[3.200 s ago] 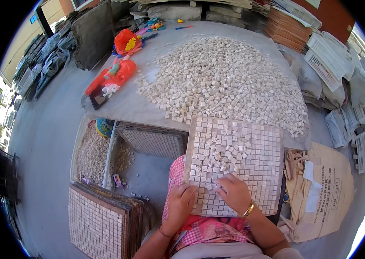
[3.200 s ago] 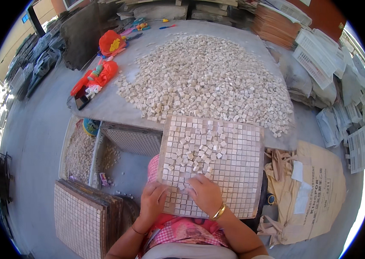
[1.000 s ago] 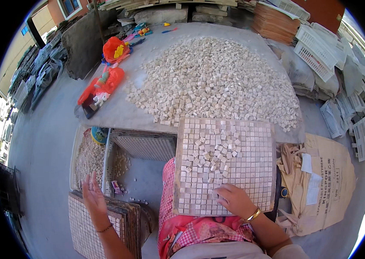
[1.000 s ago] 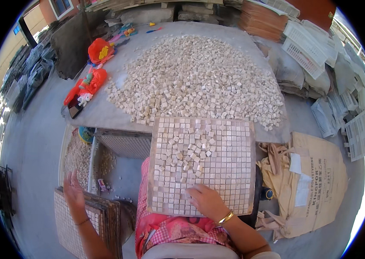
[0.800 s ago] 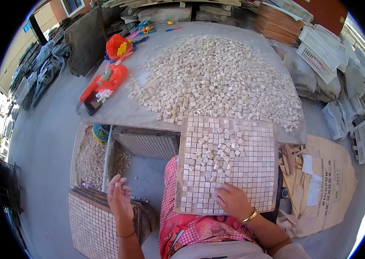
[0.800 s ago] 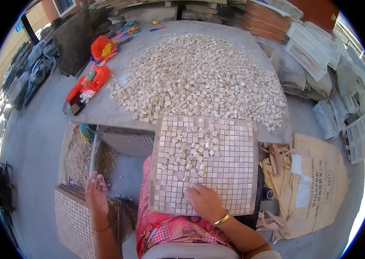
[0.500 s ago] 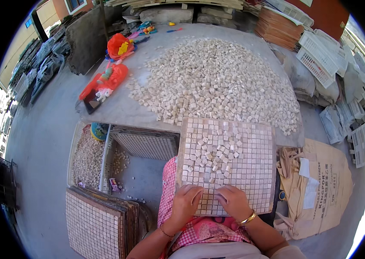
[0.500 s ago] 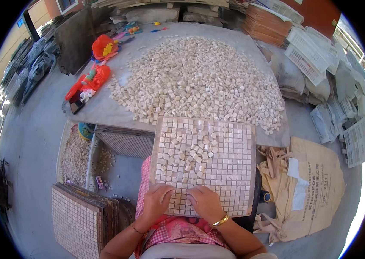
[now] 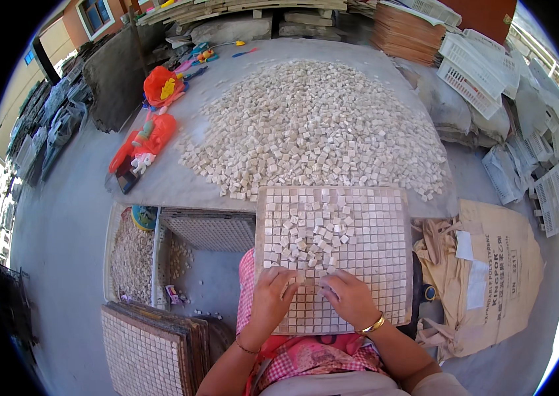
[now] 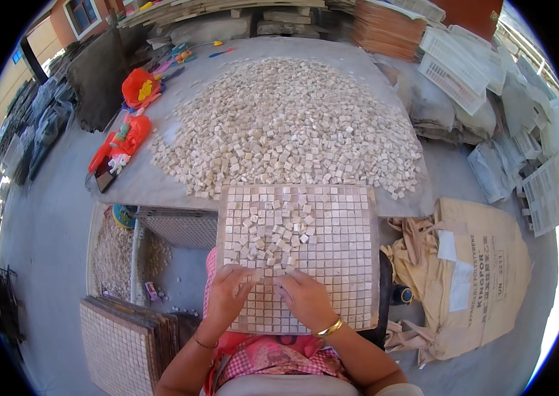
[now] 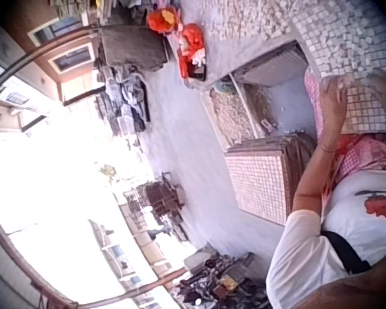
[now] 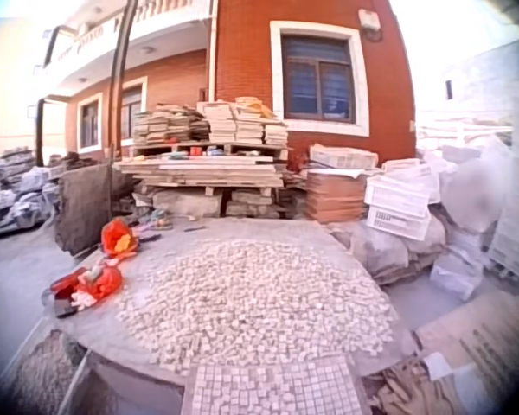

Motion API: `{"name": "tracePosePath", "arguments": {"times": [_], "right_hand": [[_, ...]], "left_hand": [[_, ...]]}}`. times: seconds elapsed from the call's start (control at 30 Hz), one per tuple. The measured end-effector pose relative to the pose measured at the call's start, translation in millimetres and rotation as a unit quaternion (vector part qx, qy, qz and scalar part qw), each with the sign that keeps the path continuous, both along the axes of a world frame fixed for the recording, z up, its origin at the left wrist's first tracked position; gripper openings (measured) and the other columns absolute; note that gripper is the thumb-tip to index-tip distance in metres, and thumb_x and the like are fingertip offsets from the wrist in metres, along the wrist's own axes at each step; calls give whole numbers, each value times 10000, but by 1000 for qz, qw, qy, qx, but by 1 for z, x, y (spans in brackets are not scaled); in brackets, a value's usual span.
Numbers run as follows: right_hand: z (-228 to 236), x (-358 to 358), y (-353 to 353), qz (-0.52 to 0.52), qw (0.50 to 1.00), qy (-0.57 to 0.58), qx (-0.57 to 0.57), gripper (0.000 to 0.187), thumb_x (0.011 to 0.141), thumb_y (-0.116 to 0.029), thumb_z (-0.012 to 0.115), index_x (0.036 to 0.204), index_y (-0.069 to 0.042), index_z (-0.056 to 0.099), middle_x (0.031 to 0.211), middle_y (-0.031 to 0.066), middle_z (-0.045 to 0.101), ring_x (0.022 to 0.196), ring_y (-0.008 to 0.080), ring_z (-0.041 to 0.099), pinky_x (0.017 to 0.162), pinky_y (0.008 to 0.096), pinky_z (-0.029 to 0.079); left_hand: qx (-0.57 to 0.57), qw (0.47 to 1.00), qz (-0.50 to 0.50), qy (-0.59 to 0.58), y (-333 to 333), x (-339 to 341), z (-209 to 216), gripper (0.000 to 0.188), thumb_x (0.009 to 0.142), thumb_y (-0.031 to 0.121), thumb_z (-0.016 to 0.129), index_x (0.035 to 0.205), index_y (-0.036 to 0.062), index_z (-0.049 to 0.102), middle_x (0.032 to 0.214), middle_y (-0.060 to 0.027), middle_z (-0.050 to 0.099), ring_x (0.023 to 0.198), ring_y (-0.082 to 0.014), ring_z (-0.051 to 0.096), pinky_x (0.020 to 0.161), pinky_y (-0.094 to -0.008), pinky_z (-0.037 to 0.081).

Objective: The person sits on the ground and places small white square tiles into a grid on a wooden tray. They pick up tiles from a large pile on a nearby table and arrange them into the grid pattern. The person occasionally adjusts the tray on their lap and continues filling the grid with tiles.

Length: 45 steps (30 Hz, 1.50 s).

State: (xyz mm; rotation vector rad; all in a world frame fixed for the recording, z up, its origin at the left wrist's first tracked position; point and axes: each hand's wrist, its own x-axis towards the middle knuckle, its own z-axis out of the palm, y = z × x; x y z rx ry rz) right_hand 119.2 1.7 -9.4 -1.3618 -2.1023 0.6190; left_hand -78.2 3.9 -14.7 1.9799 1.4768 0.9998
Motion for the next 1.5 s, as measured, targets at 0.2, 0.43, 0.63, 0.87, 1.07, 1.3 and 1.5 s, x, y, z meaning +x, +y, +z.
{"name": "tracePosePath", "arguments": {"times": [0.2, 0.43, 0.63, 0.87, 1.07, 1.3, 1.5], "right_hand": [[4, 1, -8, 18, 997, -75, 17, 209, 722, -162, 693, 878, -78, 582, 840, 75, 567, 798, 270, 586, 650, 385, 488], [-3, -4, -12, -6, 995, -97, 32, 209, 710, -127, 672, 883, -70, 572, 840, 86, 567, 793, 276, 582, 669, 392, 484], [4, -17, -21, 42, 998, -44, -30, 216, 723, -130, 657, 899, -62, 552, 831, 108, 564, 782, 296, 579, 653, 396, 482], [-6, -51, -32, 139, 989, -42, -31, 157, 763, -139, 616, 875, -56, 544, 786, 110, 545, 718, 303, 566, 627, 403, 473], [-16, -61, -37, 171, 984, -40, -16, 126, 762, -131, 584, 849, -49, 547, 762, 106, 532, 729, 294, 563, 660, 417, 471], [0, -29, -21, 60, 997, -9, -49, 192, 802, -192, 656, 951, -72, 639, 865, 100, 627, 783, 285, 610, 665, 371, 499], [5, -26, 7, 5, 999, -7, 38, 143, 784, -138, 660, 916, -90, 630, 829, 87, 600, 735, 276, 600, 618, 368, 493]], "left_hand": [[-62, 993, 86, -43, -48, -32, 0, 137, 765, -8, 657, 898, 16, 633, 807, -108, 643, 651, -222, 615, 602, -303, 491], [-7, 997, -22, 77, -89, -30, -4, 164, 769, 35, 634, 930, 9, 624, 872, -108, 617, 814, -286, 586, 720, -365, 481], [14, 993, -21, 117, -89, -24, -4, 172, 716, 32, 637, 888, 35, 635, 863, -89, 596, 813, -277, 562, 717, -366, 458], [14, 995, -14, 99, -99, -24, -5, 172, 717, 16, 637, 888, 36, 625, 874, -101, 602, 825, -299, 568, 745, -390, 461], [-14, 997, 51, 52, -108, -24, -13, 166, 723, 21, 658, 884, 28, 619, 905, -112, 611, 835, -302, 577, 749, -394, 460], [34, 993, 13, 111, -101, -25, -12, 190, 737, 18, 639, 927, 14, 637, 921, -108, 603, 849, -294, 570, 754, -385, 457], [27, 994, 11, 109, -93, -25, -10, 173, 751, 20, 623, 922, 22, 643, 940, -104, 602, 848, -298, 561, 754, -388, 456]]}}
